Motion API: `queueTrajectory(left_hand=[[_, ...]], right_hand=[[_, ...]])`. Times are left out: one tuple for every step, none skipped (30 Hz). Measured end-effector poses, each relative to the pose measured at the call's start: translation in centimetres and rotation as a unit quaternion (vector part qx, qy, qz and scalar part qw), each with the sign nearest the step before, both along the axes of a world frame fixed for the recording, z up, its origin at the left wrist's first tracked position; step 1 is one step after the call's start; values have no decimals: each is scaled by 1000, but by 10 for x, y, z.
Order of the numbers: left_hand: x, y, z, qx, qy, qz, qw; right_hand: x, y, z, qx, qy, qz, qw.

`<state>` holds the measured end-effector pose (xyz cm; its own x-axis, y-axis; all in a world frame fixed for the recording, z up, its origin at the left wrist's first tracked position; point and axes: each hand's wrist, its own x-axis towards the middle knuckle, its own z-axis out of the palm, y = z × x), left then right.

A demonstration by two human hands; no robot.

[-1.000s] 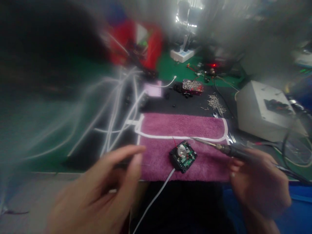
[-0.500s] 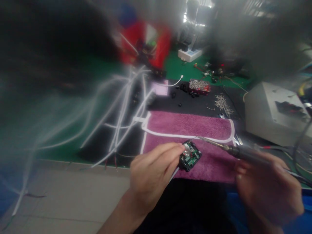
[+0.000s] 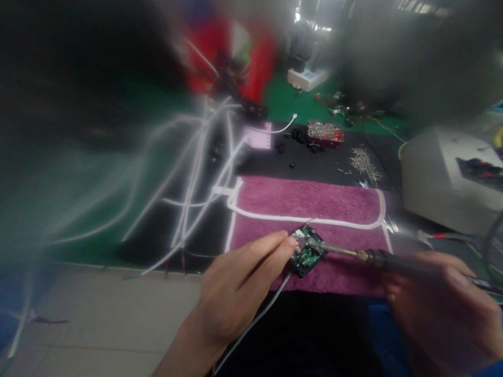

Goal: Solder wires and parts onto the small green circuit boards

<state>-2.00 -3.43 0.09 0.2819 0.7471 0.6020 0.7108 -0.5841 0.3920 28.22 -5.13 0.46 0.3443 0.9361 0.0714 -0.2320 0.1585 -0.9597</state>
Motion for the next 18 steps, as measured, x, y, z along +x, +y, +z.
queueTrajectory(left_hand=[[0, -1, -1, 0, 1, 0, 1000], [0, -1, -1, 1, -1, -1, 1000], [0, -2, -2, 0, -2, -1, 1000], [0, -2, -2, -1, -1, 0, 1000], [0, -3, -2, 2, 0, -1, 1000], [-1, -3, -2, 9, 3, -2, 1000], [-1, -4, -2, 16, 6, -3, 1000], [-1, -4, -2, 21, 9, -4, 1000], [-1, -4, -1, 24, 10, -6, 1000], [-2, -4, -1, 26, 10, -9, 1000], [-2, -4, -1, 24, 10, -10, 1000], [-2, -4, -1, 22, 10, -12, 1000], [-2, -4, -1, 21, 9, -14, 1000], [-3, -4, -2, 21, 7, -15, 1000], [-3, -5, -2, 19, 5, -15, 1000], [-3, -5, -3, 16, 4, -14, 1000], [-3, -6, -3, 14, 3, -13, 1000], [-3, -7, -4, 12, 3, -14, 1000]], right_hand=[[-1, 1, 1, -1, -4, 4, 1000], [-3, 1, 3, -3, -9, 11, 1000], [-3, 1, 3, -6, -13, 19, 1000], [-3, 1, 4, -9, -16, 29, 999], [-3, 0, 5, -12, -18, 37, 999], [-2, -1, 5, -15, -19, 39, 999], [-2, -2, 4, -18, -20, 44, 999], [-1, -3, 4, -21, -20, 49, 998], [0, -4, 3, -22, -21, 49, 998], [1, -6, 2, -23, -22, 45, 998], [2, -7, 1, -23, -20, 39, 999], [3, -9, -1, -27, -18, 28, 999], [3, -10, -2, -33, -14, 19, 999], [4, -11, -3, -39, -10, 12, 999], [4, -12, -3, -45, -8, 8, 999], [4, -12, -4, -48, -8, 7, 999], [4, -12, -3, -47, -11, 7, 999], [4, -12, -3, -46, -16, 6, 999]])
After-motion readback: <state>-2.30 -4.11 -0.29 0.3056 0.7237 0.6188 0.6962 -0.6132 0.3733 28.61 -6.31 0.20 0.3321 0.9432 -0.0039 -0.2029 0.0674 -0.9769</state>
